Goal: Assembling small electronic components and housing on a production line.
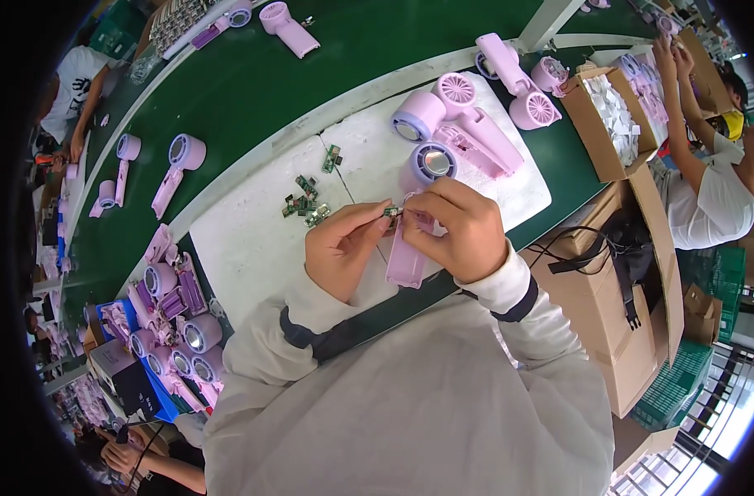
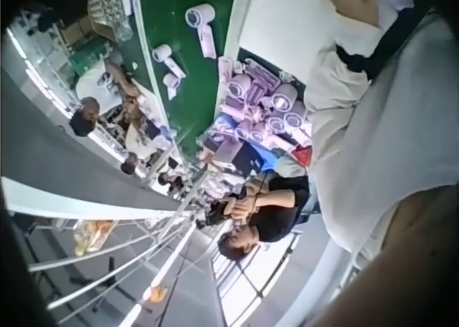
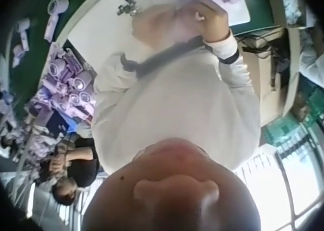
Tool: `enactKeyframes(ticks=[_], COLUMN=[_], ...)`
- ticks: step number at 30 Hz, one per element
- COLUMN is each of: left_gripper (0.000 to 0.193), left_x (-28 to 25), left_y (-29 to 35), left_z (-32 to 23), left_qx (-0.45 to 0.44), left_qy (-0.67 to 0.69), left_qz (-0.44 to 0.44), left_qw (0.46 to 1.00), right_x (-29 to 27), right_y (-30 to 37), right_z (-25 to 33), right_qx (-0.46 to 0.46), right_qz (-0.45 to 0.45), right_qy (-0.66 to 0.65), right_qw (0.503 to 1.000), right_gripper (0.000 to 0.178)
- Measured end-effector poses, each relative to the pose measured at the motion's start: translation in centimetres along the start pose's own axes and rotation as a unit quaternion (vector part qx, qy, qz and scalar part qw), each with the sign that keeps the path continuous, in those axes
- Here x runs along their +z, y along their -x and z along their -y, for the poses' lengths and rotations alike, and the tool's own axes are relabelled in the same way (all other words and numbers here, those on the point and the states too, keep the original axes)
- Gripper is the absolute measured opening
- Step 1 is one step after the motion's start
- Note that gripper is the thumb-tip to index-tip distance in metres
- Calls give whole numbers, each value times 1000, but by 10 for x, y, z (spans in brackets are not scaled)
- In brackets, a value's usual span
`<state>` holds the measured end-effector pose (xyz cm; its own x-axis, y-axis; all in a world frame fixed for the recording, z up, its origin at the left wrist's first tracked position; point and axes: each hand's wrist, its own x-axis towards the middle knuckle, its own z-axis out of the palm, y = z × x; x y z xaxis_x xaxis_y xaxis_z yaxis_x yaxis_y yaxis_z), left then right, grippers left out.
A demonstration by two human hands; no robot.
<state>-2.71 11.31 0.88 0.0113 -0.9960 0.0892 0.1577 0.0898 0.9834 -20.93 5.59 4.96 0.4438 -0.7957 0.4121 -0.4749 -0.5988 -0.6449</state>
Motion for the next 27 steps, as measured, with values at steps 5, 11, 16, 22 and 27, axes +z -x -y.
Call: enactKeyframes(ticks=[5,11,16,22,27], left_gripper=[28,29,31,37,37], left_x=[0,1,3,14,12], left_y=[3,2,2,7,5], left_z=[2,0,-5,-10,-10], left_qx=[19,72,142,176,175], left_qy=[-8,-88,-217,-295,-295], left_qz=[-8,-22,-56,-115,-124], left_qw=[1000,993,964,932,931], right_x=[-2,-1,9,20,22], right_y=[1,0,4,2,0], right_z=[0,2,10,24,25], right_qx=[-27,-39,13,116,126], right_qz=[20,17,-9,-46,-40], right_qy=[3,1,-21,-76,-89], right_qw=[999,999,1000,989,987], right_gripper=[17,18,18,16,16])
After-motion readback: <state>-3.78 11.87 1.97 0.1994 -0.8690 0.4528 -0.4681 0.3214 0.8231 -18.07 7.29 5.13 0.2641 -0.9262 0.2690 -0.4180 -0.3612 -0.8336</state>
